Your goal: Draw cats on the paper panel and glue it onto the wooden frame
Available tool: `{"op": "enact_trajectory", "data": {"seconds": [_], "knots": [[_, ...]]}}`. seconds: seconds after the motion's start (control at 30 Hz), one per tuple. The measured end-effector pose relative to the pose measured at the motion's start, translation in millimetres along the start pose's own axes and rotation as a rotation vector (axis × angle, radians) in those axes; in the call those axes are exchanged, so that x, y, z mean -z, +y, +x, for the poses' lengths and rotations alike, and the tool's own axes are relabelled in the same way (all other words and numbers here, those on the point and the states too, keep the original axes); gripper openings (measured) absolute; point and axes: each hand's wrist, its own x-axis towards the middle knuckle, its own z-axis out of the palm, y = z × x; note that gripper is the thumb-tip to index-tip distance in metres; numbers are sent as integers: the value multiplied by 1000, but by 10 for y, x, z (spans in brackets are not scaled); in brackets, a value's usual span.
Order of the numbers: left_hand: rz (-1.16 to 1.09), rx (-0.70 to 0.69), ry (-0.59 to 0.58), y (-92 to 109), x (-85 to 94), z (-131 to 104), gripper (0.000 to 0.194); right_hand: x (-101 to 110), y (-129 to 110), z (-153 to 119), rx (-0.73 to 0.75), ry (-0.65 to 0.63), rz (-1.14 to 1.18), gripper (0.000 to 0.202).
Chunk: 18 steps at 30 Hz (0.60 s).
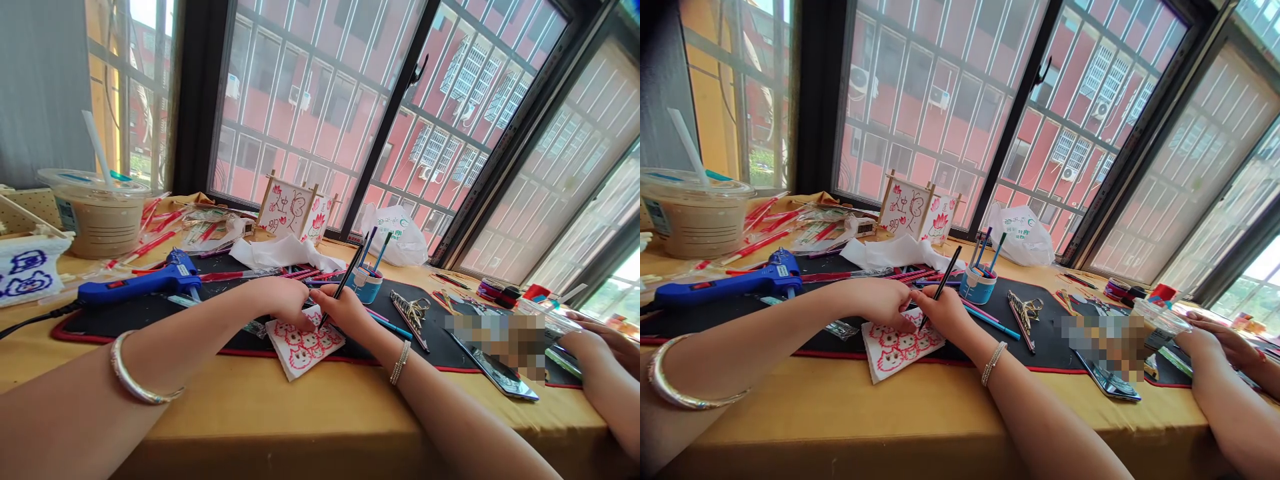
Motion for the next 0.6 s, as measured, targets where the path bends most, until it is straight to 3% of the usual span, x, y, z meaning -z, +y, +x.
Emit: {"op": "enact_trajectory", "data": {"seconds": [0.6], "knots": [[3,-18,0,-7,-2,11,42,16,15,14,-66,29,31,32]]}}
